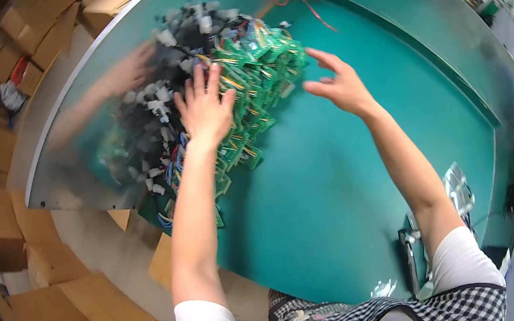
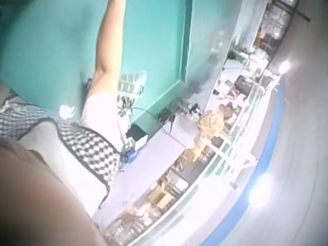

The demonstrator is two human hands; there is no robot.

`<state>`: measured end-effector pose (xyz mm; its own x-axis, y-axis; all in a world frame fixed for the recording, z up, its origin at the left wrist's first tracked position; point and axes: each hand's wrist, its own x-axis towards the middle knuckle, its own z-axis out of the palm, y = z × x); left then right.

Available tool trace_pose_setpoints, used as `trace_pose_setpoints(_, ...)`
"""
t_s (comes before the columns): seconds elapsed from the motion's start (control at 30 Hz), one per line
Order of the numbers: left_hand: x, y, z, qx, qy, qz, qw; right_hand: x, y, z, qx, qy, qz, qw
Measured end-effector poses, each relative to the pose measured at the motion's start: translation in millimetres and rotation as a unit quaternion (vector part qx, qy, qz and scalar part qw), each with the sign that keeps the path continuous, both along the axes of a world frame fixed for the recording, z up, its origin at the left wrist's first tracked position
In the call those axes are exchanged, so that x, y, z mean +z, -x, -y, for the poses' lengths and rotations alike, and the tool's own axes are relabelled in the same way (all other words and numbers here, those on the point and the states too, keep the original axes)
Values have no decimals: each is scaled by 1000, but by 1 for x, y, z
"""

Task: The person assembles electronic modules by connecting multi-colored wire harnesses to rectangular circuit boards. They pick up a board, attach the wires, and place the completed unit on a green workbench. The process is repeated with multiple units in a warehouse setting.

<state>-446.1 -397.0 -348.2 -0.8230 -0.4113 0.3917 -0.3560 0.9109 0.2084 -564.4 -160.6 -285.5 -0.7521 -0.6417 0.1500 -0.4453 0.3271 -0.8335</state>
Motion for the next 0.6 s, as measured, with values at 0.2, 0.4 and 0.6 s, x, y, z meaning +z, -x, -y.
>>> trace_pose_setpoints(0.2, 58, -13, -23, -34, -9, 46, 998, 45, -80, -228, -172, 27, 101, 980)
trace_pose_setpoints(0.4, 36, -110, -132, -80, -255, -98, 959, 95, -169, -420, -480, 181, -98, 853)
trace_pose_setpoints(0.6, -43, -223, -285, -128, -452, 23, 882, 11, -243, -545, -569, -184, -60, 799)
